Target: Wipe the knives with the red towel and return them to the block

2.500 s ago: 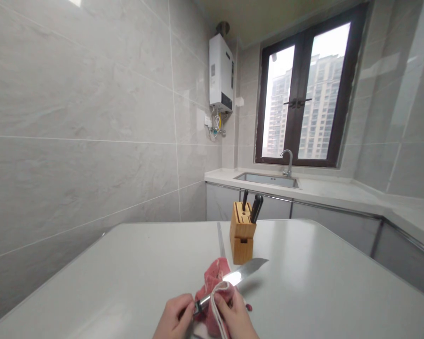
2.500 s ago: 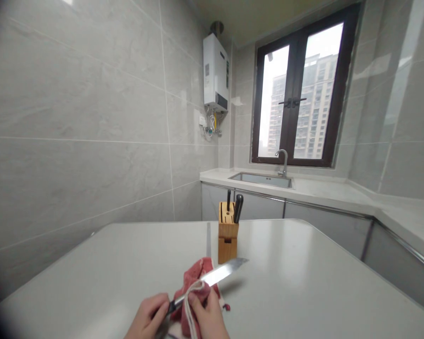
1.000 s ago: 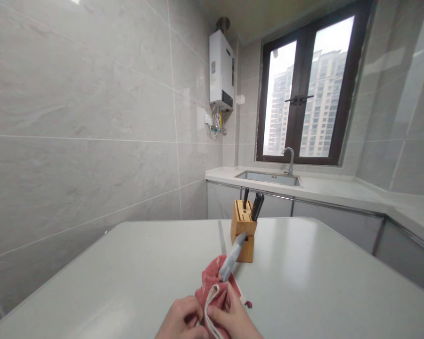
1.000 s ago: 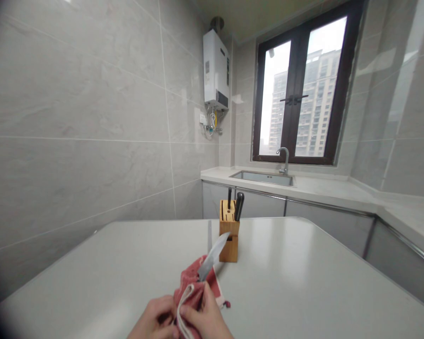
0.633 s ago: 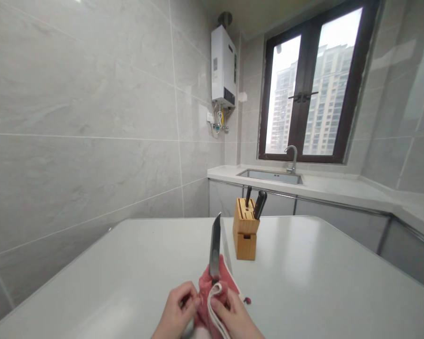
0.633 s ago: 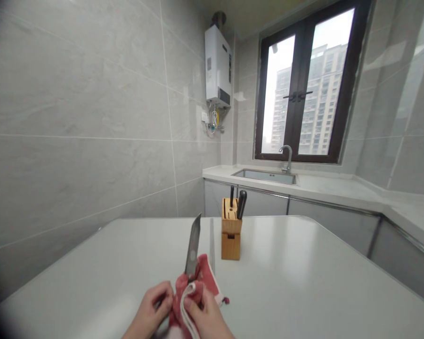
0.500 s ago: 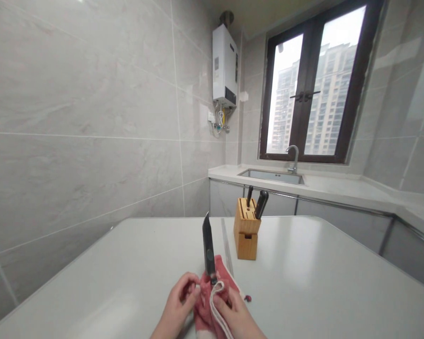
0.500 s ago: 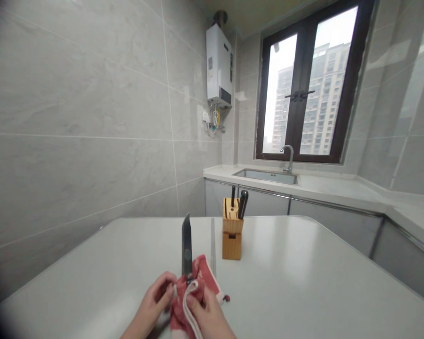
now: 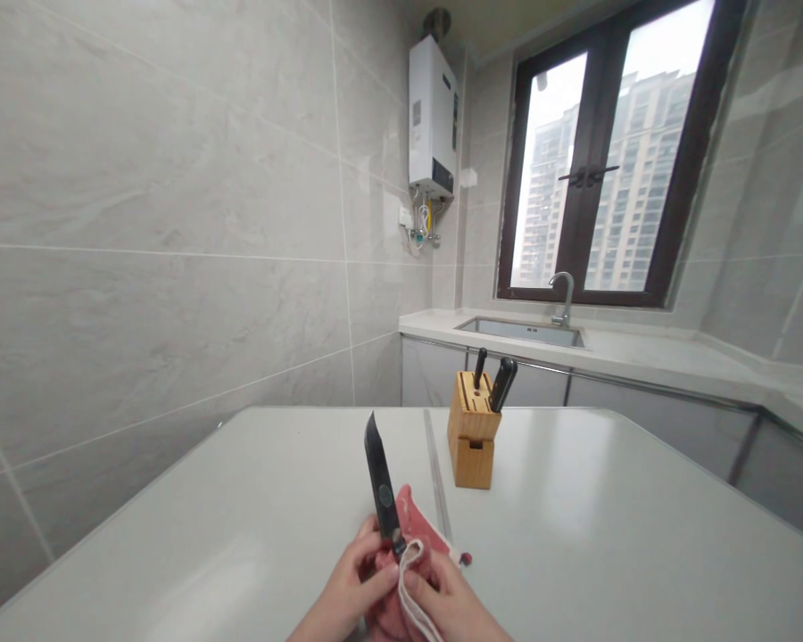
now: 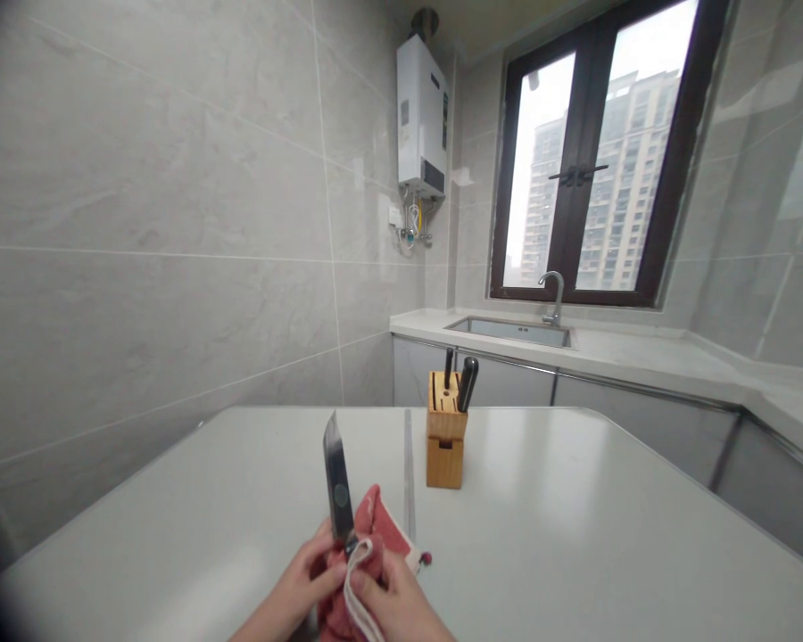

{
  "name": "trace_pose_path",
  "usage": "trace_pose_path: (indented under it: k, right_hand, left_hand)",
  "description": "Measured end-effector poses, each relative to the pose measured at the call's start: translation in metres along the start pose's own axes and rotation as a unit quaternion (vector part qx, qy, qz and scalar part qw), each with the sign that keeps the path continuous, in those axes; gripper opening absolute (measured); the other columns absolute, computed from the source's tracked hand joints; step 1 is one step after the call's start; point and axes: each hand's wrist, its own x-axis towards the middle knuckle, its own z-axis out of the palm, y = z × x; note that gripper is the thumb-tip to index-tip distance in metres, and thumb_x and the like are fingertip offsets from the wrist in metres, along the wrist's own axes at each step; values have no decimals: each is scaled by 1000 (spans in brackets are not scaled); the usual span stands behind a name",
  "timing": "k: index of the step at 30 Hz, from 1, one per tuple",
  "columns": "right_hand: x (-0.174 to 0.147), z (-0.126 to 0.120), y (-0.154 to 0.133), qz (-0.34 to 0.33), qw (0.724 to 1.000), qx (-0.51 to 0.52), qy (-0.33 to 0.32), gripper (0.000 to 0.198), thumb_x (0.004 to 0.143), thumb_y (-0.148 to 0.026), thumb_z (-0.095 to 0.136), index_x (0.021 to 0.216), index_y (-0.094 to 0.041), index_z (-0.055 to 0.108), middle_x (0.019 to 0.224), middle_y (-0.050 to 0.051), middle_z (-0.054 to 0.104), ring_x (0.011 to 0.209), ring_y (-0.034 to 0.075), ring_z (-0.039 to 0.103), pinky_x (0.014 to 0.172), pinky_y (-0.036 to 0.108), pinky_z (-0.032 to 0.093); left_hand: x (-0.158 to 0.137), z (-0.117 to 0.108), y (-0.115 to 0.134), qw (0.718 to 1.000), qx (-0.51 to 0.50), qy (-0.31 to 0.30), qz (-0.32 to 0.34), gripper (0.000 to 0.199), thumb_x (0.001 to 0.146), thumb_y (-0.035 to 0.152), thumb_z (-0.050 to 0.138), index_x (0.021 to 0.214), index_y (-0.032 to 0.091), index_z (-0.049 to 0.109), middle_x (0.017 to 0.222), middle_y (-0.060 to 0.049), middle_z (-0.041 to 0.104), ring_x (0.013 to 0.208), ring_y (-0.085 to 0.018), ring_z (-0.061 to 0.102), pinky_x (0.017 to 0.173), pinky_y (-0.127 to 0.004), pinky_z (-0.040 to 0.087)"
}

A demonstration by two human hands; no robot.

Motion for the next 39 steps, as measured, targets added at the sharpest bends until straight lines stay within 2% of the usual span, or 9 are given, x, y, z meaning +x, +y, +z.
trace_pose_path:
  k: [5, 12, 16, 20, 25, 31, 39]
  right_hand:
    - [1, -3, 6, -4, 999, -28, 25, 48, 68, -47, 66, 104, -15, 62, 97, 10, 67, 94, 26, 59, 86, 40, 40]
    - [3, -5, 10, 2, 1000, -5, 1, 44, 71, -47, 64, 101, -16, 62, 95, 7, 66, 92, 23, 58, 85, 37, 39]
    - [1, -4, 3, -6, 1000, -27, -11, 44, 70, -46, 64, 102, -16, 62, 95, 6, 65, 91, 22, 57, 84, 36, 40]
    - [0, -4, -1, -2, 998, -62, 5, 44, 70, -46, 64, 99, -14, 62, 91, 6, 65, 84, 21, 57, 81, 34, 41]
    - [0, -3, -6, -7, 995, -97, 11, 40, 70, -46, 64, 96, -15, 64, 87, 4, 65, 81, 20, 56, 80, 33, 41]
    - [-1, -3, -7, 1, 991, -129, 26, 41, 72, -49, 60, 95, -15, 64, 89, 5, 65, 83, 22, 56, 80, 34, 41]
    - [-1, -5, -3, 7, 992, -123, 17, 40, 72, -49, 61, 91, -15, 64, 83, 3, 64, 75, 18, 54, 73, 30, 41]
  left_hand:
    - [0, 2, 10, 999, -34, 6, -19, 23, 71, 36, 66, 82, 16, 70, 95, -8, 53, 95, -25, 51, 85, -30, 39]
    - [-5, 6, 6, 973, -208, 24, -100, 31, 68, 31, 71, 94, 15, 69, 88, -8, 64, 88, -24, 57, 85, -33, 41]
    - [-3, 5, 6, 950, -274, 84, -122, 32, 65, 30, 73, 93, 13, 68, 90, -10, 67, 87, -24, 60, 86, -34, 42]
    - [-1, 1, 13, 931, -292, 156, -151, 35, 63, 32, 74, 92, 12, 67, 90, -11, 69, 84, -25, 63, 82, -34, 45]
    - [-1, 1, 15, 928, -317, 143, -135, 35, 66, 30, 73, 94, 11, 65, 94, -12, 68, 87, -24, 63, 82, -32, 46]
    - [-2, -4, 12, 913, -355, 151, -132, 30, 71, 27, 70, 95, 13, 59, 88, -9, 69, 79, -18, 64, 78, -29, 46]
    - [-2, -7, 12, 906, -373, 157, -123, 29, 74, 28, 68, 98, 15, 58, 87, -7, 66, 79, -16, 62, 78, -29, 46]
